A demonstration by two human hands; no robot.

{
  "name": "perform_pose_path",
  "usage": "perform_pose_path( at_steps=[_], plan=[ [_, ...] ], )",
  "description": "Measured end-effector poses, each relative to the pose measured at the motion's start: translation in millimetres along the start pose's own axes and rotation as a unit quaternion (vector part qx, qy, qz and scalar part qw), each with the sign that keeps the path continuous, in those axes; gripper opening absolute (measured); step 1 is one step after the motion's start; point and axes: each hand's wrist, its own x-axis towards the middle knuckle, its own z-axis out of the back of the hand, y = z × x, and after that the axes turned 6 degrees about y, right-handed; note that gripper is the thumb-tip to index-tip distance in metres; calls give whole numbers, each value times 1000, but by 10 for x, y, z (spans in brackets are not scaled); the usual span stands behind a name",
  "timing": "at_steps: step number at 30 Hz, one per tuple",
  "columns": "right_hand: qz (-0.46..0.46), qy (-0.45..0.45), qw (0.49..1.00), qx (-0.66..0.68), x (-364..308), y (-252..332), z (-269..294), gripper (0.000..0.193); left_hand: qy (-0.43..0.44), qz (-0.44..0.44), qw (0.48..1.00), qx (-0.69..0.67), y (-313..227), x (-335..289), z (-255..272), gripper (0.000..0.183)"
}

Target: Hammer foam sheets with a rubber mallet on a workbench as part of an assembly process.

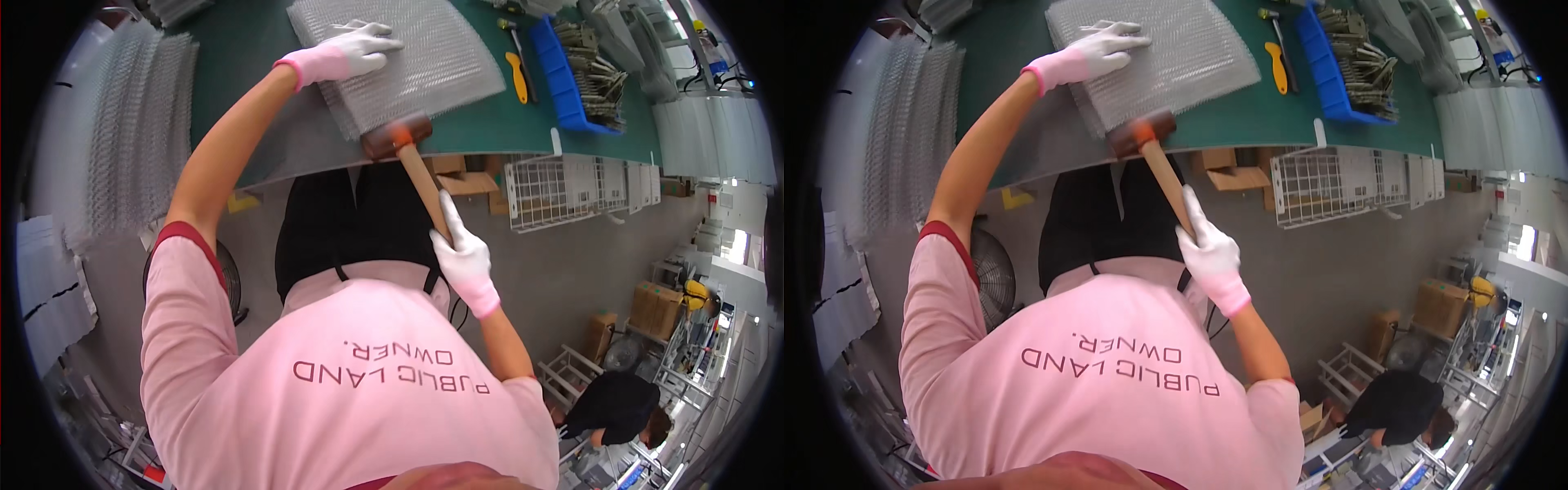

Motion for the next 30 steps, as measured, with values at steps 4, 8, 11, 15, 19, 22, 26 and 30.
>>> perform_pose_path(
  at_steps=[4,8,11,15,19,22,26,30],
  plan=[
    [80,-80,989,91,-36,-346,205,70,54,86,988,118,300,-118,176,84],
    [116,-136,981,75,-7,-538,495,72,41,62,991,111,166,-308,149,95],
    [175,-165,969,52,-1,-621,624,70,75,66,987,128,-172,-618,260,97],
    [142,-164,972,91,18,-738,666,68,103,103,977,154,-771,-1060,197,97],
    [233,-228,945,-18,246,-696,695,61,40,166,961,219,-1100,-963,-101,95],
    [213,-219,952,9,487,-522,769,55,-40,219,950,220,-1200,-443,-262,91],
    [155,-171,962,148,653,-384,958,57,-45,236,945,222,-1058,202,-173,78],
    [165,-236,934,210,776,-460,1028,64,49,60,970,230,-577,196,86,55]
  ],
)
